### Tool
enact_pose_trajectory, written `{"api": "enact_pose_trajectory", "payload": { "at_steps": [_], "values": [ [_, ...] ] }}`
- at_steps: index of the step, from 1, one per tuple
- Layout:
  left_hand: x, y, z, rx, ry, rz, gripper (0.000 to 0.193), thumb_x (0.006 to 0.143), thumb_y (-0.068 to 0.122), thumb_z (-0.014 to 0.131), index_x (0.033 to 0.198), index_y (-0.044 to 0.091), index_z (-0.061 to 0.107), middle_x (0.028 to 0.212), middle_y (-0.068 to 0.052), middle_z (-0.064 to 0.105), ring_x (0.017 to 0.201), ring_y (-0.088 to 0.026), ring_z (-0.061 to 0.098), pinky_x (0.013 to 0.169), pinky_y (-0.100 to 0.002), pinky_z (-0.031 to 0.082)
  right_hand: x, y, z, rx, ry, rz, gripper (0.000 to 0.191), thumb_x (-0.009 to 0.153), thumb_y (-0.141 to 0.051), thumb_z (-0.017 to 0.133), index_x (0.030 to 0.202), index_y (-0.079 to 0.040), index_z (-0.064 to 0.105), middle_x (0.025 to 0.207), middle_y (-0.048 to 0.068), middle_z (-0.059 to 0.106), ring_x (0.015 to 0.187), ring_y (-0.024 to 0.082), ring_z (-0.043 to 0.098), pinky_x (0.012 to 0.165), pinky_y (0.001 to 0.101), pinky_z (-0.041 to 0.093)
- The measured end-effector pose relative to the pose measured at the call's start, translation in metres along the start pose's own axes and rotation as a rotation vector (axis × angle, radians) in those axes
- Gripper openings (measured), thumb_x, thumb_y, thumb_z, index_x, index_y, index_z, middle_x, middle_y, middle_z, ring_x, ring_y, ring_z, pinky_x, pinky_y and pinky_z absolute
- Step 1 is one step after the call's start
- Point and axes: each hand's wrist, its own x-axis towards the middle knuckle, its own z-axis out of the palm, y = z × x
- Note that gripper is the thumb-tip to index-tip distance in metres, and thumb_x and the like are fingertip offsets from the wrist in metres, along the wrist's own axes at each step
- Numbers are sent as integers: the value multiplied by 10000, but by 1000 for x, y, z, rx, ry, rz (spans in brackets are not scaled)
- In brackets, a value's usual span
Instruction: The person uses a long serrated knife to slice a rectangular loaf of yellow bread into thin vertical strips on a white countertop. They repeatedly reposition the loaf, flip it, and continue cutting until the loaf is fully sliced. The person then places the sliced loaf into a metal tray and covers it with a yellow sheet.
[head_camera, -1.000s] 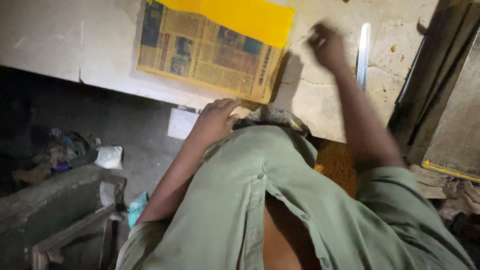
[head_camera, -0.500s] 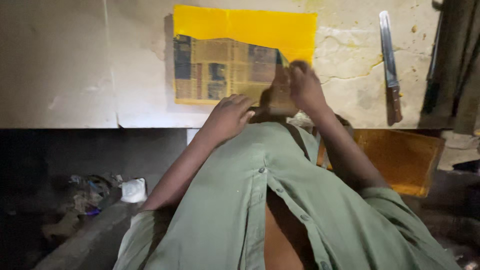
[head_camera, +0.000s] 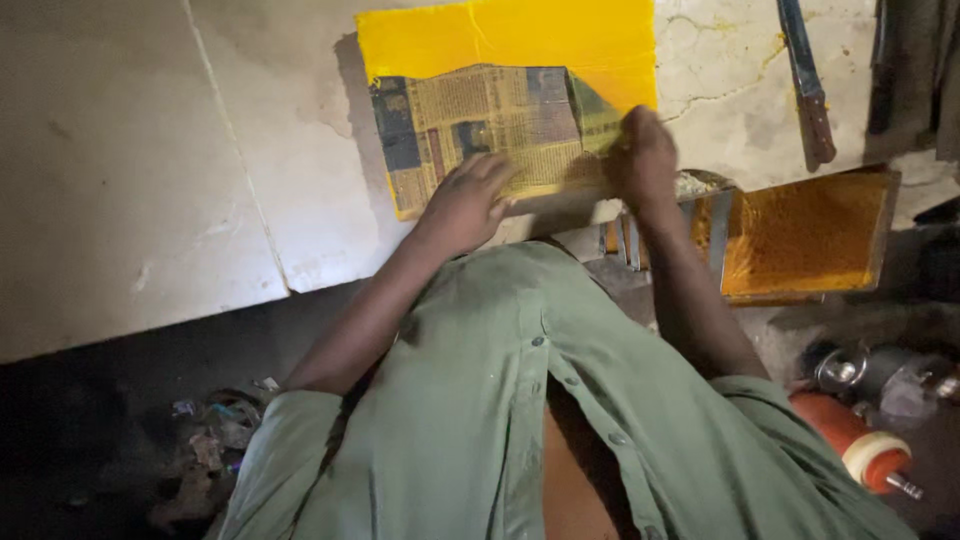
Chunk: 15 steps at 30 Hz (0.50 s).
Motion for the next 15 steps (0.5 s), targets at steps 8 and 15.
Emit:
{"api": "enact_pose_trajectory", "payload": {
  "at_steps": [8, 15],
  "values": [
    [-35, -10, 2, -87, -53, -101, 487, 944, 190, 670, 1410, 86, 574, 1437, -166, 579, 1354, -382, 535, 1161, -467, 430, -2, 23, -15, 14, -145, 7, 128, 856, -86, 774, 864, -24, 662, 848, 208, 645, 810, 438, 639, 712, 503, 518],
    [-14, 13, -11, 18, 262, 182, 707, 789, 2, 661, 1481, 47, 525, 1552, -262, 469, 1454, -453, 418, 1172, -475, 371, -24, -116, -58, 575, -718, -152, 284, 713, 61, 646, 987, -9, 678, 861, 128, 680, 728, 250, 649, 654, 346, 526]
  ]
}}
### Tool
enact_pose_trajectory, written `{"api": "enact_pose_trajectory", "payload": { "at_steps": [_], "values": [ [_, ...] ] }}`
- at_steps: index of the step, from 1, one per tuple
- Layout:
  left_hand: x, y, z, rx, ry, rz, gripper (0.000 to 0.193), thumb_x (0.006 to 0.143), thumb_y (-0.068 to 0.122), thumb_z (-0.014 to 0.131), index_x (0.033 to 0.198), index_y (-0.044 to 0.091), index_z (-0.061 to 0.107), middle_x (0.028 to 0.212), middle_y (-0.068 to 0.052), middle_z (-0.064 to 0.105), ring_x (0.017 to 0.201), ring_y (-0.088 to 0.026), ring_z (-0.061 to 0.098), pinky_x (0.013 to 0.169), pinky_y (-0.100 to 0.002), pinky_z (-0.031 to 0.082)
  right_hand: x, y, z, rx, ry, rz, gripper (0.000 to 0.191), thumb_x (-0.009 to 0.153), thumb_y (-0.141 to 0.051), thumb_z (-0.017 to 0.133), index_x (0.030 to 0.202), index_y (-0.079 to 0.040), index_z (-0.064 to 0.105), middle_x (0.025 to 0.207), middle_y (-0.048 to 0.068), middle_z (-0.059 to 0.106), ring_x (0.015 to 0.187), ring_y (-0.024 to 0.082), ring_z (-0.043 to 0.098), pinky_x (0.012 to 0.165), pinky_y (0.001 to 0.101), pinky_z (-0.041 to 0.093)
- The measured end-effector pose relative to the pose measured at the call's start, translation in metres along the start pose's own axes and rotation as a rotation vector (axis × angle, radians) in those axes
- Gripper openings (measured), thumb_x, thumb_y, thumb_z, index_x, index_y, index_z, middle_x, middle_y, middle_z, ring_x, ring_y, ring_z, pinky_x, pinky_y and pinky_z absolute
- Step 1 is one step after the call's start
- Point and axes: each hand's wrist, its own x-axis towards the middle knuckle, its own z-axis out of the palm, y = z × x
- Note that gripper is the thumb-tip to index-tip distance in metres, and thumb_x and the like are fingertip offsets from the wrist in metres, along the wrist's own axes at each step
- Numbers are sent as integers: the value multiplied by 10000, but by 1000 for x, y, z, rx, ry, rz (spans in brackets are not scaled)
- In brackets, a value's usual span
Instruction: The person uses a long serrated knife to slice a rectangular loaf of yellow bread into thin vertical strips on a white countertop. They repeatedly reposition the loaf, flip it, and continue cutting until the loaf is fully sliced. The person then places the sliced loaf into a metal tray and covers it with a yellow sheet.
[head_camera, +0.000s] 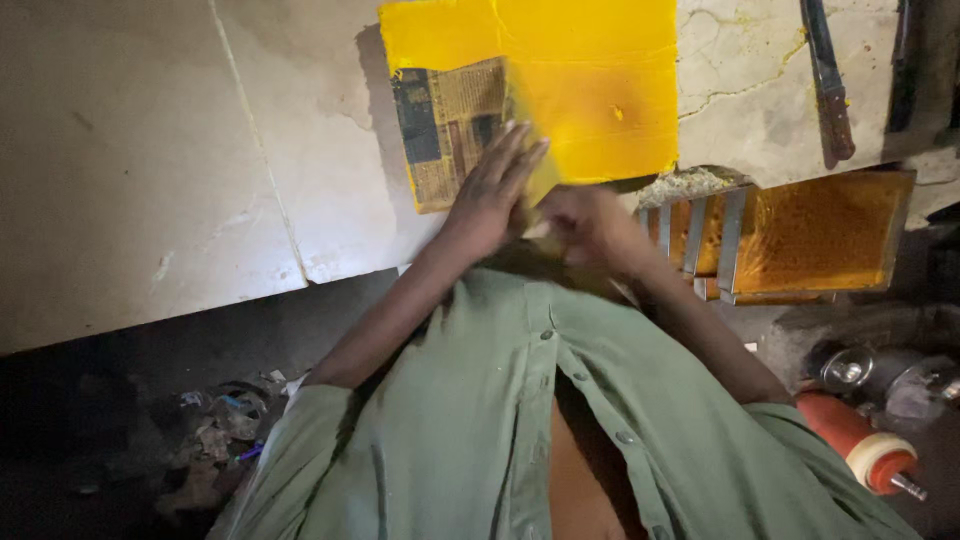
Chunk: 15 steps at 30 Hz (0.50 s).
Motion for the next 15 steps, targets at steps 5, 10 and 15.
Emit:
{"api": "enact_pose_trajectory", "payload": {
  "at_steps": [5, 10, 15],
  "values": [
    [-27, -60, -31, -237, -121, -221, 467, 811, -9, 686, 1272, 63, 665, 1364, -183, 644, 1337, -360, 564, 1141, -432, 448, 16, -13, -7, 354, 202, 63, 88, 976, -96, 668, 999, -21, 709, 878, 40, 686, 794, 143, 626, 709, 298, 506],
    [-166, -152, -180, -317, 756, -720, 562, 1097, 146, 495, 1568, -26, 241, 1661, -238, 307, 1556, -376, 323, 1306, -493, 282, 35, 7, -22, 825, 385, 270, 116, 1043, -131, 629, 985, -38, 667, 873, 13, 643, 764, 120, 585, 708, 276, 481],
    [-234, -143, -274, -422, 1353, -575, 549, 1084, 145, 557, 1510, -119, 333, 1488, -311, 528, 1343, -422, 647, 1135, -564, 540, 55, 34, 28, 929, 128, 272, 139, 1020, -71, 639, 1150, -22, 628, 906, 30, 599, 805, 131, 576, 741, 290, 497]
  ]
}}
